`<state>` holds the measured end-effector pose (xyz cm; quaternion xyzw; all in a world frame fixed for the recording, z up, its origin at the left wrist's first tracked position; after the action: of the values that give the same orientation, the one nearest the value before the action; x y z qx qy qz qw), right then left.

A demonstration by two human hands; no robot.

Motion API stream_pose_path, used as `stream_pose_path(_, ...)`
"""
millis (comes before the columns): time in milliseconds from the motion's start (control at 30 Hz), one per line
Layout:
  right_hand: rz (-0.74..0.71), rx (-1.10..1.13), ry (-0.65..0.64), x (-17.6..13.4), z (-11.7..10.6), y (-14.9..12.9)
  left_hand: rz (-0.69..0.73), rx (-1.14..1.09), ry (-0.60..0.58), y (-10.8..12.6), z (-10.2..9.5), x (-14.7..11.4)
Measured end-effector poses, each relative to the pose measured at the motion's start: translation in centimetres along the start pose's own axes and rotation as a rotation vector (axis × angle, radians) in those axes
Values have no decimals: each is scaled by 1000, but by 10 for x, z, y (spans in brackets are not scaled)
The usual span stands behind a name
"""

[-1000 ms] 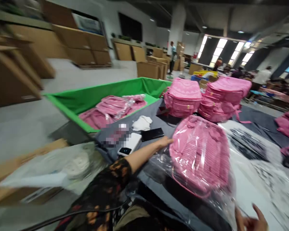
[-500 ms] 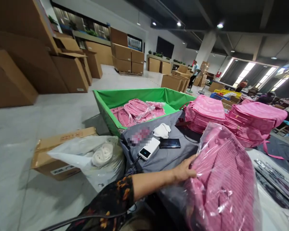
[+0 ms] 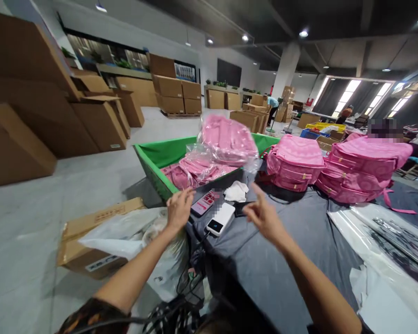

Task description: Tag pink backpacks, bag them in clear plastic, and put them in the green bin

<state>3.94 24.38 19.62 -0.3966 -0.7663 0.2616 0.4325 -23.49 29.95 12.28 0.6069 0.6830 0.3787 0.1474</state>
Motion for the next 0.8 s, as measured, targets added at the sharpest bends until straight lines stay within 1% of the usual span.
stream_pose_path(33, -30, -88, -117, -18, 16, 2, 3, 51, 19, -10, 7, -2)
stream_pose_path(67, -15, -177, -222, -42, 29, 9, 20, 102, 21, -19, 18, -4)
stream_pose_path(133, 81, -284, -406, -98, 49, 29, 88, 224, 4, -35, 43, -5)
stream_pose_path(167, 157, -305, -444, -124, 53, 39, 116, 279, -16, -42, 56, -2)
stream_pose_path(200, 229, -313, -459, -146, 52, 48, 129, 318, -44, -47, 68, 5)
stream_pose_path(267, 340, -301, -423, -177, 42, 60, 138, 365, -118, -47, 90, 24)
stream_pose_path(333, 385, -280, -346, -189, 25, 64, 161, 374, -164, -32, 108, 46)
stream_pose_path(400, 396, -245, -247, -187, 3, 68, 251, 335, -141, -1, 124, 57)
stream_pose_path(433, 399, -227, -192, -182, -9, 72, 315, 298, -124, 18, 133, 55)
stream_pose_path(467, 401, -210, -139, -175, -22, 77, 387, 257, -121, 36, 142, 47)
stream_pose_path(500, 402, -199, -95, -166, -35, 84, 465, 216, -138, 54, 154, 34)
stream_pose_path(533, 398, -205, -67, -155, -49, 92, 543, 182, -179, 69, 166, 16)
stream_pose_path(600, 368, -351, -50, -127, -82, 110, 709, 146, -332, 91, 194, -29)
stream_pose_path(633, 346, -468, -48, -109, -101, 118, 800, 150, -435, 98, 208, -54)
stream_pose_path(700, 303, -713, -23, -70, -142, 134, 886, 177, -588, 101, 229, -94)
stream_pose_path(733, 288, -809, 3, -49, -163, 141, 898, 188, -633, 99, 236, -107)
stream_pose_path(800, 264, -932, 62, -7, -198, 152, 886, 199, -665, 93, 245, -121)
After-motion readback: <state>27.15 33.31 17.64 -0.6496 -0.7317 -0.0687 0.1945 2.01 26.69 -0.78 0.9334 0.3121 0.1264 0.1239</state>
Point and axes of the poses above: each hand's wrist, its own x-axis towards the middle knuckle, its own z-axis out of the palm, y = z × x, the point moved 5 cm from there along x, towards the middle knuckle, and after that the axes turned 11 degrees about -z, right-handed, at the moved point
